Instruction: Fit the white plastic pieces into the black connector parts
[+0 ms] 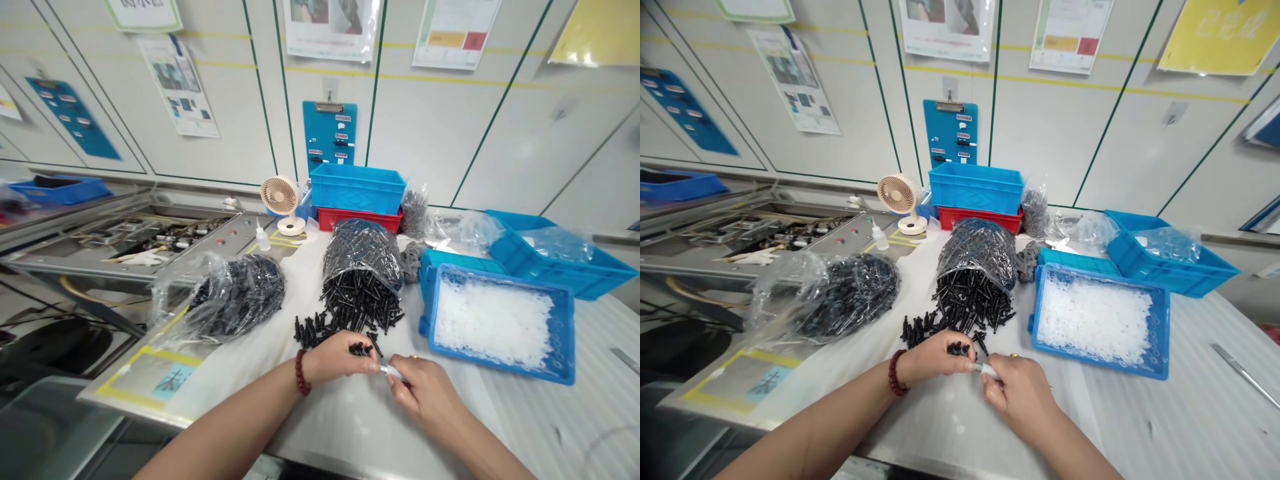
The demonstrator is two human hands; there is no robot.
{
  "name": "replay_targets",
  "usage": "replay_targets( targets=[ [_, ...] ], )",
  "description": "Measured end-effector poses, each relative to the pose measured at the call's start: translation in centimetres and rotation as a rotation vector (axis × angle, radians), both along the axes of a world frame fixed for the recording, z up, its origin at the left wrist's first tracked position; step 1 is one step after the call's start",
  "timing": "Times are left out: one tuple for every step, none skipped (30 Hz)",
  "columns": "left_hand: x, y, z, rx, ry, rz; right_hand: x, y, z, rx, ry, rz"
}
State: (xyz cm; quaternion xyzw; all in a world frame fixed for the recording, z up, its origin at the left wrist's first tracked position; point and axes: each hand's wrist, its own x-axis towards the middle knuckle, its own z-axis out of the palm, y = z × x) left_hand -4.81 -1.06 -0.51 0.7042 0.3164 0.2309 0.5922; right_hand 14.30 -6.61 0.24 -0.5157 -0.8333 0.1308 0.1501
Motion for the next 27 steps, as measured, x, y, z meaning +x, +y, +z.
replay_targets(
  targets=[
    [-0.2, 0.2, 0.1, 0.079, 0.015, 0.016, 0.1, 0.1, 0.0, 0.004, 0.008, -0.008],
    [-0.4, 0.3, 0.1, 0.176, 0.041, 0.045, 0.2, 0.1, 0.1, 0.009, 0.020, -0.021],
    [-0.6, 0.5, 0.1, 0.290, 0.088, 0.081, 0.4, 0.3, 0.1, 0.015, 0.036, -0.039],
    [-0.8, 0.5, 0.1, 0.413, 0.163, 0.111, 0.5, 0.4, 0.2, 0.021, 0.052, -0.057],
    [-0.8, 0.6, 0.0, 0.537, 0.260, 0.124, 0.6, 0.5, 0.2, 0.025, 0.065, -0.074],
    [-0.8, 0.6, -0.1, 0.658, 0.370, 0.117, 0.7, 0.6, 0.2, 0.028, 0.075, -0.085],
    [-0.7, 0.5, -0.3, 0.760, 0.481, 0.090, 0.8, 0.7, 0.2, 0.028, 0.080, -0.090],
    [-0.5, 0.4, -0.5, 0.832, 0.582, 0.051, 0.8, 0.8, 0.1, 0.027, 0.081, -0.090],
    [-0.3, 0.3, -0.7, 0.876, 0.661, 0.011, 0.8, 0.8, 0.1, 0.026, 0.082, -0.088],
    [-0.1, 0.2, -0.9, 0.902, 0.713, -0.016, 0.7, 0.8, 0.0, 0.024, 0.083, -0.084],
    [0.0, 0.1, -1.0, 0.917, 0.737, -0.030, 0.7, 0.9, 0.0, 0.018, 0.087, -0.084],
    [0.2, 0.0, -1.1, 0.919, 0.737, -0.029, 0.6, 0.9, 0.0, 0.007, 0.092, -0.087],
    [0.2, 0.0, -1.1, 0.907, 0.714, -0.005, 0.5, 0.9, 0.0, -0.007, 0.096, -0.095],
    [0.2, -0.1, -1.0, 0.877, 0.664, 0.040, 0.5, 0.9, 0.1, -0.019, 0.099, -0.108],
    [0.2, -0.1, -0.8, 0.825, 0.588, 0.100, 0.5, 0.9, 0.1, -0.031, 0.098, -0.124],
    [0.1, -0.2, -0.6, 0.753, 0.491, 0.166, 0.4, 0.9, 0.2, -0.040, 0.091, -0.142],
    [0.0, -0.2, -0.3, 0.671, 0.384, 0.229, 0.4, 0.9, 0.2, -0.046, 0.080, -0.160],
    [-0.1, -0.3, 0.1, 0.586, 0.277, 0.280, 0.4, 1.0, 0.2, -0.049, 0.067, -0.175],
    [-0.2, -0.4, 0.4, 0.507, 0.180, 0.310, 0.4, 1.0, 0.3, -0.053, 0.054, -0.186],
    [-0.2, -0.4, 0.7, 0.439, 0.102, 0.321, 0.4, 1.0, 0.3, -0.059, 0.041, -0.194],
    [-0.2, -0.5, 0.9, 0.384, 0.045, 0.321, 0.4, 1.0, 0.3, -0.064, 0.031, -0.198],
    [-0.2, -0.6, 1.1, 0.344, 0.007, 0.310, 0.4, 1.0, 0.3, -0.065, 0.022, -0.198],
    [-0.2, -0.6, 1.1, 0.317, -0.015, 0.291, 0.4, 1.0, 0.2, -0.063, 0.013, -0.194],
    [-0.1, -0.7, 1.2, 0.306, -0.021, 0.269, 0.4, 1.0, 0.2, -0.054, 0.001, -0.189],
    [-0.1, -0.7, 1.1, 0.310, -0.010, 0.249, 0.4, 1.0, 0.1, -0.041, -0.016, -0.183],
    [0.0, -0.7, 1.0, 0.329, 0.011, 0.234, 0.4, 1.0, 0.0, -0.022, -0.038, -0.177],
    [0.0, -0.8, 0.9, 0.357, 0.040, 0.221, 0.4, 1.0, -0.1, 0.001, -0.063, -0.170]
  ],
)
